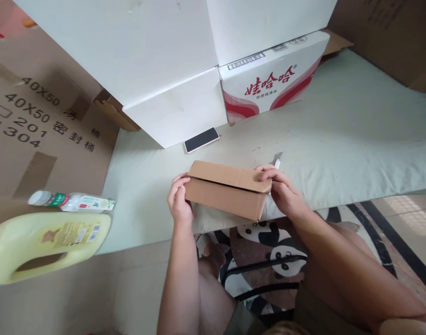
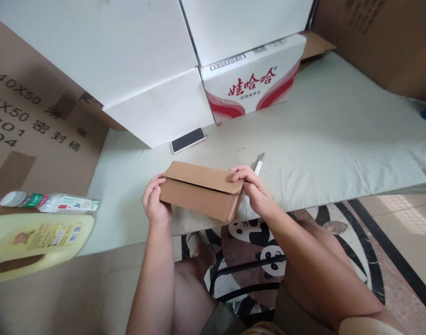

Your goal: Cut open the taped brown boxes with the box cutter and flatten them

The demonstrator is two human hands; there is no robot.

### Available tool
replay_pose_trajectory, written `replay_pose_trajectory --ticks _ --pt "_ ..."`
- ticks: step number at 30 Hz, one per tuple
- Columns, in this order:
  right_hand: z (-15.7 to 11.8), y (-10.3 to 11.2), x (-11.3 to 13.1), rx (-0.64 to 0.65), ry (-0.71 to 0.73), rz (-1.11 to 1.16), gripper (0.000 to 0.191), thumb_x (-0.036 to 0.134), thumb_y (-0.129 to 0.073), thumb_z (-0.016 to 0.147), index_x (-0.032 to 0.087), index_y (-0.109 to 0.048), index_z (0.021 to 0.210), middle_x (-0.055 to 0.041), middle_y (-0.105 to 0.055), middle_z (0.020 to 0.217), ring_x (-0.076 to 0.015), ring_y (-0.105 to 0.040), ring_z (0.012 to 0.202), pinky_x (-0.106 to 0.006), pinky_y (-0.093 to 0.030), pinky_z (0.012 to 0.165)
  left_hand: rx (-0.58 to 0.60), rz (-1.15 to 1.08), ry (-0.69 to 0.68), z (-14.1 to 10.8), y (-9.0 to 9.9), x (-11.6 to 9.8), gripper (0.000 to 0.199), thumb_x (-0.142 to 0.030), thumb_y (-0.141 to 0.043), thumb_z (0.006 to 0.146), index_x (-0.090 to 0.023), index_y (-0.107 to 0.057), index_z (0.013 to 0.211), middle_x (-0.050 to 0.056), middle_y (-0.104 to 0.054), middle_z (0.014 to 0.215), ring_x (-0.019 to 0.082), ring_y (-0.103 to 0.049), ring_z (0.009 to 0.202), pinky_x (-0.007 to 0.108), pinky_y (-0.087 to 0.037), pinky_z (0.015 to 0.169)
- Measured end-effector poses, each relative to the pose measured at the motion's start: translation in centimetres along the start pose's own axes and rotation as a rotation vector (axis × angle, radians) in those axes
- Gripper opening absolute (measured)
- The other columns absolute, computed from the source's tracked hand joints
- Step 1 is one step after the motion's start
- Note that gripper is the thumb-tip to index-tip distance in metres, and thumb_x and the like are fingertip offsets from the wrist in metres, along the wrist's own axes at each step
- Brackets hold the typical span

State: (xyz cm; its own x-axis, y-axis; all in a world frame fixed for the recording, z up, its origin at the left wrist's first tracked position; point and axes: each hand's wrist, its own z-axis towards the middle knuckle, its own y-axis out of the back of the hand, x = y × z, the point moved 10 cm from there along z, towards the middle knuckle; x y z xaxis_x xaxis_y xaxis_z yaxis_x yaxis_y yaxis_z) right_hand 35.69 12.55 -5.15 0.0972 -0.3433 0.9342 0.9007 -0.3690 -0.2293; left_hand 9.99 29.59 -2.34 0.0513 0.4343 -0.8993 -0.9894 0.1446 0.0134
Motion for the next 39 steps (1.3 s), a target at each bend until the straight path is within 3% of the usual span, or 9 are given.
replay_pose_trajectory --ticks 17,39 --pt "-0.1 -0.1 -0.2 -0.020 -0.016 0.029 0.035 0.012 -0.041 0.086 0.030 -0.068 0.097 -0.0033 -0.058 0.118 -0.0217 -0.054 0.110 -0.036 -0.042 0.085 -0.024 -0.057 0.066 -0.2 0.0 0.7 0.022 -0.036 -0.059 0.084 -0.022 -0.075 0.083 0.005 -0.073 0.108 0.024 -0.064 0.109 0.036 -0.046 0.098" --pt "-0.5 -0.1 -0.2 -0.038 -0.003 -0.003 0.035 0.011 -0.038 0.088 0.030 -0.065 0.101 -0.0026 -0.059 0.119 -0.0217 -0.053 0.114 -0.037 -0.040 0.093 -0.061 -0.035 0.137 -0.3 0.2 1.2 0.025 -0.042 -0.058 0.079 -0.021 -0.073 0.082 0.006 -0.072 0.107 0.025 -0.063 0.108 0.035 -0.046 0.095"
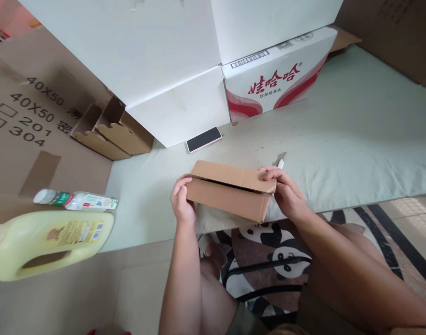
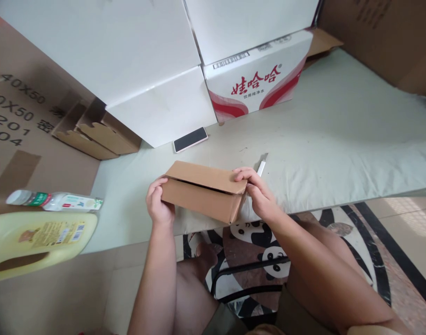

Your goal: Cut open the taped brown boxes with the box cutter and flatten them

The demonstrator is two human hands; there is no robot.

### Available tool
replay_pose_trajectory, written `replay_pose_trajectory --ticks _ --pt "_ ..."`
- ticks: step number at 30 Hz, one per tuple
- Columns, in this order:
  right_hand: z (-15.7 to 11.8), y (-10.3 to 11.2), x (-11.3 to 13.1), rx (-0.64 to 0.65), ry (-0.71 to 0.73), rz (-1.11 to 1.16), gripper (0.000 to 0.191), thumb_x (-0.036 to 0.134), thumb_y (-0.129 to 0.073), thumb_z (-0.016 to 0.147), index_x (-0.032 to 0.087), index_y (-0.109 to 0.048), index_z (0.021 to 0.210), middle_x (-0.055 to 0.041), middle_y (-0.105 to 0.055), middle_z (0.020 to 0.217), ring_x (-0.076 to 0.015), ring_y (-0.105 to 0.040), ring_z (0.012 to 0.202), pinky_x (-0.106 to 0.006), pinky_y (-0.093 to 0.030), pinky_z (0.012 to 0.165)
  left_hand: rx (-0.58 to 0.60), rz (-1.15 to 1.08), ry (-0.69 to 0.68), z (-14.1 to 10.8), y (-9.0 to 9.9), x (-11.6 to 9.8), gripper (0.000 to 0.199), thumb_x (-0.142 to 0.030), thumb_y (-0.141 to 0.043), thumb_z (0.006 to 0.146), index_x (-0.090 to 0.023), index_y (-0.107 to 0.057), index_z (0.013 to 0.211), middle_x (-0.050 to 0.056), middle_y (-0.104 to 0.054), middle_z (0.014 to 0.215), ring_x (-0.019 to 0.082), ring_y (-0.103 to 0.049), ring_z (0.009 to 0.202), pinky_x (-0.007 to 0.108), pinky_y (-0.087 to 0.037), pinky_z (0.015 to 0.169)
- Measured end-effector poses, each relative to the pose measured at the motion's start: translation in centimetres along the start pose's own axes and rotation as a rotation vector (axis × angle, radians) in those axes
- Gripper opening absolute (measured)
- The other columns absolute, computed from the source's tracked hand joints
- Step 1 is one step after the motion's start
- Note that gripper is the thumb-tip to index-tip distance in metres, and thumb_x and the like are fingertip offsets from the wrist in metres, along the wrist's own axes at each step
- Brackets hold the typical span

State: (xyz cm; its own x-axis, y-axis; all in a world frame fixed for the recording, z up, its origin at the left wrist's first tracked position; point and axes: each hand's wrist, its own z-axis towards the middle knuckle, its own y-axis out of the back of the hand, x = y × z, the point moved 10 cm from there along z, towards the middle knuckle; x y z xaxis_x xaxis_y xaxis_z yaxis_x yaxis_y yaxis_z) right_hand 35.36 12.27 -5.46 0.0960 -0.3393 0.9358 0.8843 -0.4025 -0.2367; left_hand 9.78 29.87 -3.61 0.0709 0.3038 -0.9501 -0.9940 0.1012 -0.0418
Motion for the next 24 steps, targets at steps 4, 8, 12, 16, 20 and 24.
replay_pose_trajectory --ticks 4,8,12,16,20,24 --pt "-0.05 0.08 -0.10 -0.007 -0.025 -0.025 0.032 0.013 -0.039 0.087 0.030 -0.064 0.099 -0.0035 -0.058 0.120 -0.0224 -0.053 0.114 -0.038 -0.041 0.094 -0.001 0.021 0.008 -0.03 -0.06 0.04 0.027 -0.044 -0.057 0.080 -0.021 -0.071 0.082 0.007 -0.072 0.109 0.026 -0.063 0.109 0.036 -0.046 0.095" --pt "-0.05 0.11 -0.10 -0.002 -0.026 -0.040 0.030 0.016 -0.040 0.088 0.030 -0.063 0.100 -0.0038 -0.058 0.120 -0.0229 -0.054 0.115 -0.040 -0.042 0.096 -0.004 0.037 0.009 0.00 -0.07 0.00 0.028 -0.045 -0.057 0.080 -0.021 -0.071 0.082 0.007 -0.072 0.109 0.026 -0.063 0.109 0.037 -0.046 0.095" --pt "-0.05 0.20 -0.15 -0.001 -0.027 -0.047 0.028 0.017 -0.040 0.088 0.029 -0.062 0.100 -0.0046 -0.058 0.120 -0.0237 -0.054 0.116 -0.041 -0.042 0.097 -0.001 0.027 0.009 0.03 -0.06 0.05 0.027 -0.044 -0.057 0.079 -0.021 -0.072 0.082 0.007 -0.073 0.108 0.026 -0.064 0.108 0.037 -0.047 0.094" --pt "-0.06 0.13 -0.11 0.012 -0.011 -0.025 0.032 0.015 -0.040 0.089 0.031 -0.064 0.101 -0.0032 -0.058 0.121 -0.0227 -0.054 0.115 -0.040 -0.041 0.097 -0.003 0.007 0.015 0.03 0.00 0.11 0.026 -0.043 -0.058 0.078 -0.021 -0.073 0.081 0.006 -0.073 0.107 0.026 -0.064 0.108 0.036 -0.046 0.095" --pt "-0.05 0.18 -0.08 0.009 0.004 -0.021 0.032 0.014 -0.040 0.089 0.030 -0.064 0.102 -0.0035 -0.059 0.121 -0.0227 -0.054 0.116 -0.040 -0.041 0.098 -0.007 0.004 0.022 0.02 0.03 0.13 0.026 -0.043 -0.059 0.078 -0.021 -0.073 0.081 0.007 -0.073 0.107 0.026 -0.064 0.107 0.036 -0.047 0.094" --pt "-0.09 0.27 -0.36 0.000 -0.022 -0.040 0.029 0.016 -0.040 0.089 0.030 -0.063 0.101 -0.0042 -0.059 0.120 -0.0231 -0.054 0.117 -0.040 -0.042 0.099 -0.010 0.019 0.026 0.01 0.01 0.07 0.026 -0.043 -0.058 0.078 -0.021 -0.072 0.081 0.007 -0.073 0.108 0.026 -0.064 0.107 0.036 -0.047 0.093"
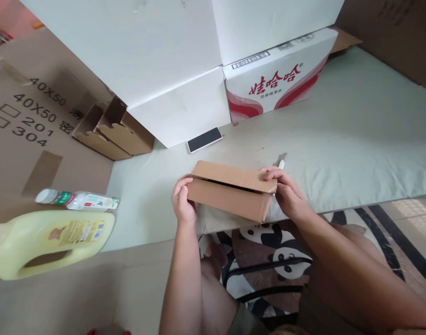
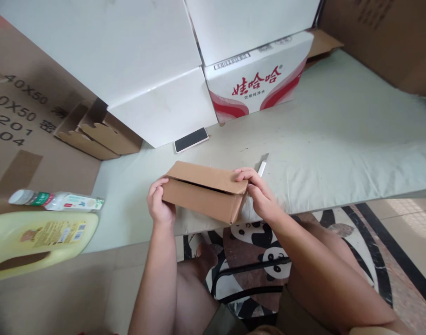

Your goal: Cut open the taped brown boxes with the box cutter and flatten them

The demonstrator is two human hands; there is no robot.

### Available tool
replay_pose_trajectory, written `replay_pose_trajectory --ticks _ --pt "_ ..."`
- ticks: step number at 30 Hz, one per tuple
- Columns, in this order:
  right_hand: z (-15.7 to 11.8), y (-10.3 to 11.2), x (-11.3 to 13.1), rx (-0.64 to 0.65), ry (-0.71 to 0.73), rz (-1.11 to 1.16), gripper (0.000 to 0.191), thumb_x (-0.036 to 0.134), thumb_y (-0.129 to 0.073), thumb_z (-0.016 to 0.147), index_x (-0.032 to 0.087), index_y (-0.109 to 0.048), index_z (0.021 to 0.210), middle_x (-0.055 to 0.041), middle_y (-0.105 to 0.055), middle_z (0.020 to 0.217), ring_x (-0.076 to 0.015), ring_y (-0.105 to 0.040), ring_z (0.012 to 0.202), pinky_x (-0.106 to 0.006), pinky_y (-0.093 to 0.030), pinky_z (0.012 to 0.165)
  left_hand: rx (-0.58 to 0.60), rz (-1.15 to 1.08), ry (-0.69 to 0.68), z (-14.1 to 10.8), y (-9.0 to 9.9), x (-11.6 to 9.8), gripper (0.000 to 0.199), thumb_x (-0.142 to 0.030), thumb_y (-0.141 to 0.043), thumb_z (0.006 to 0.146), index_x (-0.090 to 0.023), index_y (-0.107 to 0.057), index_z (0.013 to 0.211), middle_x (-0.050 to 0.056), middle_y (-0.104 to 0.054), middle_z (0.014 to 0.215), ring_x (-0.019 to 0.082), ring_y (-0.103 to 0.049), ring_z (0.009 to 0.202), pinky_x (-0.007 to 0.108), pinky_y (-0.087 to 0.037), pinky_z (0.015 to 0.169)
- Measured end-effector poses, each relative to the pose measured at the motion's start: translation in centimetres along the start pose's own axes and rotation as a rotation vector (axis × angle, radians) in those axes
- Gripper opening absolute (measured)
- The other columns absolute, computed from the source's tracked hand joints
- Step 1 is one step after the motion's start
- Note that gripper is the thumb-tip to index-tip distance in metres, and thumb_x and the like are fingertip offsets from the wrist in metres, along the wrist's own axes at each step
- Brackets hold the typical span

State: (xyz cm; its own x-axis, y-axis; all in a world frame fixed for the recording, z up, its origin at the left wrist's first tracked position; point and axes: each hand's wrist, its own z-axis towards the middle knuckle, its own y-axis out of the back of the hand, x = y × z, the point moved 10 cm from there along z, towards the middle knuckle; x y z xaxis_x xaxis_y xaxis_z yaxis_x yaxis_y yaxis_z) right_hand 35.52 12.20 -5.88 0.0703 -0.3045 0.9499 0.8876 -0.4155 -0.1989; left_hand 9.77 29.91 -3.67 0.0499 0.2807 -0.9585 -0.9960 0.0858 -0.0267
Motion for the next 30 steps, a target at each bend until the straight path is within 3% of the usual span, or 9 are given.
replay_pose_trajectory --ticks 30 --pt "0.03 0.01 0.20 -0.004 -0.001 -0.029 0.025 0.021 -0.042 0.089 0.030 -0.062 0.101 -0.0048 -0.060 0.120 -0.0243 -0.055 0.115 -0.042 -0.044 0.098 0.017 0.049 -0.005 -0.05 -0.05 0.22 0.031 -0.048 -0.054 0.081 -0.021 -0.069 0.084 0.008 -0.071 0.109 0.027 -0.064 0.108 0.037 -0.048 0.093"
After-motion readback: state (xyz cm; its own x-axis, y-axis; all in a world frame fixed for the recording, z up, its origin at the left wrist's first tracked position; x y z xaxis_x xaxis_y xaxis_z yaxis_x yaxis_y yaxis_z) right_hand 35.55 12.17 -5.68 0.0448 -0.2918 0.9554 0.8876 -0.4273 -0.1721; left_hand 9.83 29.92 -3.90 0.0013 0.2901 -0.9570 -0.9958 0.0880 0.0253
